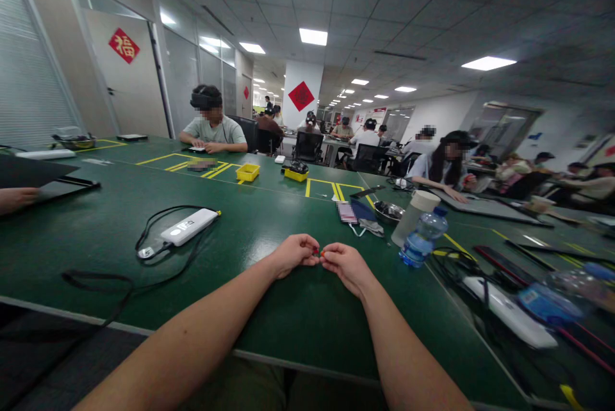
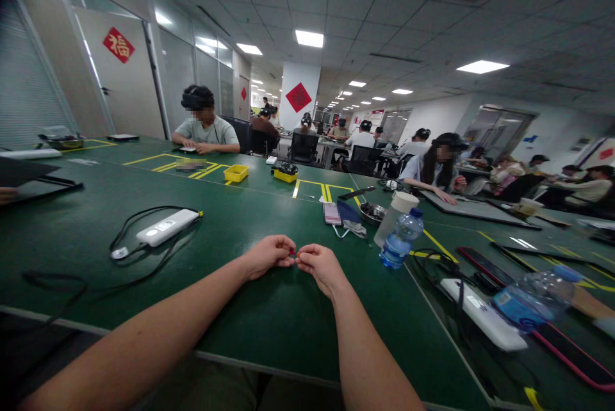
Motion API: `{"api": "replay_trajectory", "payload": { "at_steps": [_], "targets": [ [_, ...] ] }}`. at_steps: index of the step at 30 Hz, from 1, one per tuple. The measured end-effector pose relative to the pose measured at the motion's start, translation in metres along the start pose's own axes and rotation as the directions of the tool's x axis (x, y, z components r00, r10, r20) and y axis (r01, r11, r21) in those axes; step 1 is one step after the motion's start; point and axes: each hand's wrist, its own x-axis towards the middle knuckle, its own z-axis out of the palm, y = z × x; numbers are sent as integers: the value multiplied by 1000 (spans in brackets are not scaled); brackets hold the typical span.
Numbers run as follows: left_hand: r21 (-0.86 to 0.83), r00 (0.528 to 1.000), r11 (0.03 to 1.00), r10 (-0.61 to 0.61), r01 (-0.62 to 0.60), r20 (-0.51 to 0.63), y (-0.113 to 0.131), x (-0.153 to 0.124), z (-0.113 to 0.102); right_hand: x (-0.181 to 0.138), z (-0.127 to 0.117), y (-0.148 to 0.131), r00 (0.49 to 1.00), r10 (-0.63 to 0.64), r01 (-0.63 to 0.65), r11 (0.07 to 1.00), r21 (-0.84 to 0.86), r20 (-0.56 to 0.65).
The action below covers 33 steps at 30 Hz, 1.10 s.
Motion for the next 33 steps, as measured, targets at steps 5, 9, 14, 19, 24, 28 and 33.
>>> {"api": "replay_trajectory", "payload": {
  "at_steps": [5,9,14,19,24,28,33],
  "targets": [
    [21,999,999,-41,41,-1,4,-1,1,0,1,-1,1000,23,-23,999,42,-8],
    [67,999,998,-13,11,31,4,-1,1,2,0,0,999,32,-31,998,50,-8],
    [100,999,995,16,-20,44,3,-1,1,2,0,1,1000,25,-24,999,24,-9],
    [117,999,993,27,-31,37,1,1,-1,1,1,0,1000,23,-23,1000,7,-20],
    [104,1000,994,17,-18,12,0,2,-2,1,1,0,1000,10,-10,1000,2,-14],
    [104,999,994,12,-16,40,1,1,-2,0,1,-1,1000,1,-2,1000,-9,-25],
    [68,993,995,71,-78,93,4,-2,0,-2,4,-3,999,-30,30,1000,4,-27]
  ]
}}
